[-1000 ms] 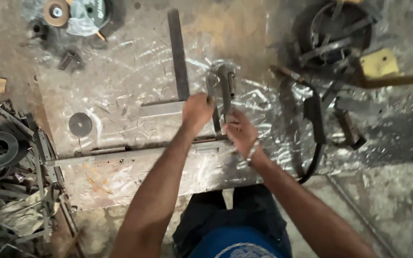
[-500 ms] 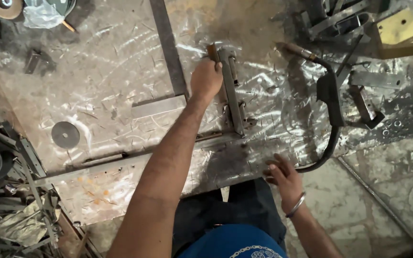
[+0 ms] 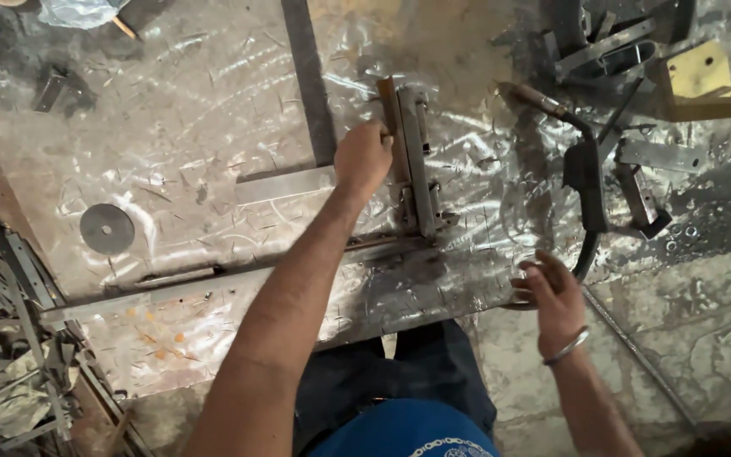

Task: The person welds metal bars together on a workbench using a welding torch. They position the bars, apply the weld, and occasionally use a hammer to adjust the pieces. The process involves repeated welding and repositioning of the metal components.

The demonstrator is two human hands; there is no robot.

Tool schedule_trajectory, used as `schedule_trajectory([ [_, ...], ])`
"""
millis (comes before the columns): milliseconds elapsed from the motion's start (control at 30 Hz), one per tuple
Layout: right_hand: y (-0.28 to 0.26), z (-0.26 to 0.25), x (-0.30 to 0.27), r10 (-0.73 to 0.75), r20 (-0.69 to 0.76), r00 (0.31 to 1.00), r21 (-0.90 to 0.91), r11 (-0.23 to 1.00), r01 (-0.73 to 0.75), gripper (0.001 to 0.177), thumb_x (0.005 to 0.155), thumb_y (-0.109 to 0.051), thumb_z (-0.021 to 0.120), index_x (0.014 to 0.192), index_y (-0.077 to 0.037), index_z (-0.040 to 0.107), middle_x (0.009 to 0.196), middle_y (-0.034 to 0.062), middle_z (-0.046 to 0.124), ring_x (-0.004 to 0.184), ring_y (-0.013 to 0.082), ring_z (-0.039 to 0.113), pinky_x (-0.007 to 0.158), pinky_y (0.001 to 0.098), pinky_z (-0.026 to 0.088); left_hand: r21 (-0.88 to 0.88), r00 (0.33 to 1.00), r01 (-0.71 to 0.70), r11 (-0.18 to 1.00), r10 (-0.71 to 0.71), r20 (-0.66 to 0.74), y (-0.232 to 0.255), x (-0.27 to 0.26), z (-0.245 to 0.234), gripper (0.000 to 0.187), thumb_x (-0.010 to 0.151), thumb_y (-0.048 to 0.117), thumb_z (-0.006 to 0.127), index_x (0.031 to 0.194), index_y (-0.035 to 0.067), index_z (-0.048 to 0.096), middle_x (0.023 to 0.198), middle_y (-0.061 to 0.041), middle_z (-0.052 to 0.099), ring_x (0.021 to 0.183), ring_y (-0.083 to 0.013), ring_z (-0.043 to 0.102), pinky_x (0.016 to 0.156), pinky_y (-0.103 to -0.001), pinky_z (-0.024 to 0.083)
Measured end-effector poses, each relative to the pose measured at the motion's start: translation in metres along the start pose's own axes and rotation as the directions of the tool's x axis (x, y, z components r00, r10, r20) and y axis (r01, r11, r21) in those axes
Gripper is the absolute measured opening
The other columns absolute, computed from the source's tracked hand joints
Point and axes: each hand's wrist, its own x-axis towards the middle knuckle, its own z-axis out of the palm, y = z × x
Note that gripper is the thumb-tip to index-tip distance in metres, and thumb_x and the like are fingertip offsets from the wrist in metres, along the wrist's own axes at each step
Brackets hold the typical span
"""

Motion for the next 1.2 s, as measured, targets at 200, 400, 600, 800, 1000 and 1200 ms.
schedule_trajectory([
  [200, -0.007, -0.013, 0.007, -0.089, -0.074, 0.993, 0.005, 0.996, 0.089, 0.045, 0.104, -0.016, 0.063, 0.144, 0.000, 0.053, 0.120, 0.0135, 0.069, 0.093, 0.0217, 0.070, 0.076, 0.0342, 0.057, 0.145, 0.998, 0.063, 0.987, -0.058, -0.037, 0.028, -0.020, -0.017, 0.050, 0.087, 0.023, 0.074, 0.133, 0.008, 0.058, 0.118, -0.020, 0.064, 0.095, -0.0404, 0.069, 0.077, -0.050, 0.056],
  [400, 0.004, 0.007, -0.002, -0.013, -0.044, 0.999, 0.055, 0.998, 0.015, 0.046, 0.100, -0.017, 0.063, 0.143, -0.001, 0.053, 0.119, 0.0107, 0.071, 0.091, 0.0209, 0.072, 0.074, 0.0335, 0.059, 0.149, 0.994, -0.038, 0.988, 0.053, -0.099, 0.017, -0.021, -0.003, 0.041, 0.091, 0.018, 0.071, 0.131, 0.009, 0.062, 0.121, -0.016, 0.069, 0.104, -0.0375, 0.070, 0.086, -0.047, 0.058],
  [600, 0.013, 0.027, -0.009, 0.019, -0.025, 1.000, 0.039, 0.999, -0.018, 0.049, 0.100, -0.019, 0.063, 0.144, 0.000, 0.051, 0.117, 0.0124, 0.070, 0.091, 0.0213, 0.072, 0.074, 0.0332, 0.058, 0.208, 0.964, -0.234, 0.950, 0.198, 0.179, 0.008, -0.020, -0.033, 0.064, 0.085, 0.024, 0.077, 0.139, 0.001, 0.054, 0.124, -0.019, 0.066, 0.102, -0.0370, 0.069, 0.083, -0.046, 0.058],
  [800, 0.006, 0.051, -0.010, 0.038, 0.024, 0.999, 0.013, 0.999, -0.038, 0.050, 0.098, -0.018, 0.064, 0.143, 0.001, 0.053, 0.116, 0.0147, 0.071, 0.090, 0.0209, 0.071, 0.075, 0.0333, 0.057, 0.195, 0.956, -0.281, 0.940, 0.257, 0.140, -0.003, -0.024, -0.019, 0.065, 0.085, 0.025, 0.079, 0.140, 0.001, 0.054, 0.127, -0.015, 0.066, 0.112, -0.0355, 0.067, 0.087, -0.045, 0.057],
  [1000, -0.011, 0.071, -0.018, 0.038, 0.063, 0.997, -0.035, 0.999, -0.035, 0.049, 0.097, -0.019, 0.066, 0.141, 0.000, 0.054, 0.115, 0.0133, 0.072, 0.091, 0.0197, 0.072, 0.076, 0.0327, 0.057, 0.239, 0.963, -0.212, 0.948, 0.160, 0.218, 0.012, -0.027, -0.033, 0.063, 0.091, 0.027, 0.074, 0.142, -0.002, 0.051, 0.125, -0.017, 0.065, 0.109, -0.0359, 0.067, 0.084, -0.045, 0.058],
  [1200, 0.002, 0.070, -0.019, 0.051, 0.090, 0.995, 0.011, 0.999, -0.052, 0.047, 0.097, -0.019, 0.066, 0.140, 0.000, 0.057, 0.111, 0.0115, 0.073, 0.088, 0.0180, 0.070, 0.076, 0.0322, 0.056, 0.100, 0.975, -0.158, 0.982, 0.140, 0.171, 0.017, -0.018, -0.032, 0.048, 0.100, 0.033, 0.066, 0.133, 0.000, 0.059, 0.115, -0.019, 0.068, 0.101, -0.0362, 0.069, 0.082, -0.047, 0.058],
])
